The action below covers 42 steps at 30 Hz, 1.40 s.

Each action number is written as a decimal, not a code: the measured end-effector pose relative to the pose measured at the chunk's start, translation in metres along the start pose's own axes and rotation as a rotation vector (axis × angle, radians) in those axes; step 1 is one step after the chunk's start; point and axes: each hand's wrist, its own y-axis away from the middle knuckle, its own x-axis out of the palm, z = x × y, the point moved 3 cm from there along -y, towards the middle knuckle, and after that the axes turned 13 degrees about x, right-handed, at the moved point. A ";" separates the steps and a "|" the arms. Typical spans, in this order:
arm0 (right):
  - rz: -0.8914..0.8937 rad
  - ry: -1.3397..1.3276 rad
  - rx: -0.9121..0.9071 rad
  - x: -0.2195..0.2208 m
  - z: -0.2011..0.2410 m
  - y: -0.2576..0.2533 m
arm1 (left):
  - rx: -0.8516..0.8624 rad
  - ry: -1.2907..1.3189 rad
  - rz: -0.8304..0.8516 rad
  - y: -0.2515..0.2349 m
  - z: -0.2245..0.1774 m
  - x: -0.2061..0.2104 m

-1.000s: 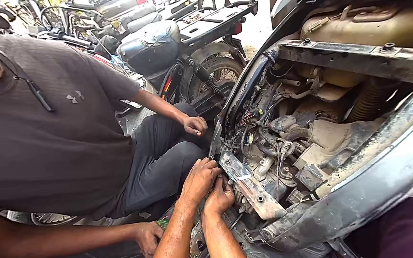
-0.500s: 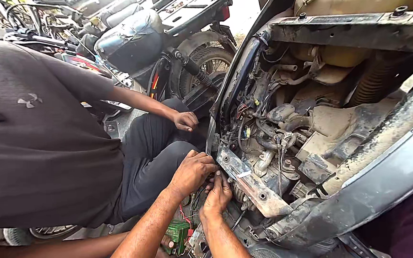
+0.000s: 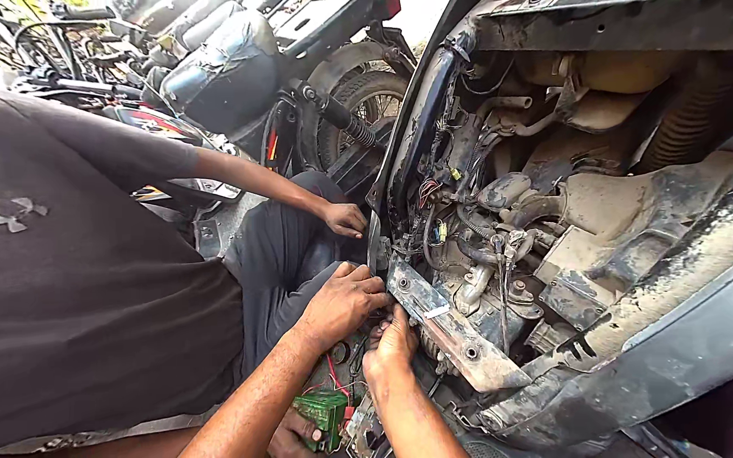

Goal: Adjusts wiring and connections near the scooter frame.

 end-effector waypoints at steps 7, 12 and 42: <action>0.152 -0.151 0.200 0.002 0.006 0.006 | -0.059 0.045 -0.117 0.004 0.000 0.015; 0.191 -0.256 0.282 0.009 0.010 0.011 | -0.080 0.098 -0.242 0.004 0.004 0.023; 0.108 0.326 -0.678 -0.026 -0.011 -0.028 | -0.051 -0.012 -0.204 0.002 0.005 0.020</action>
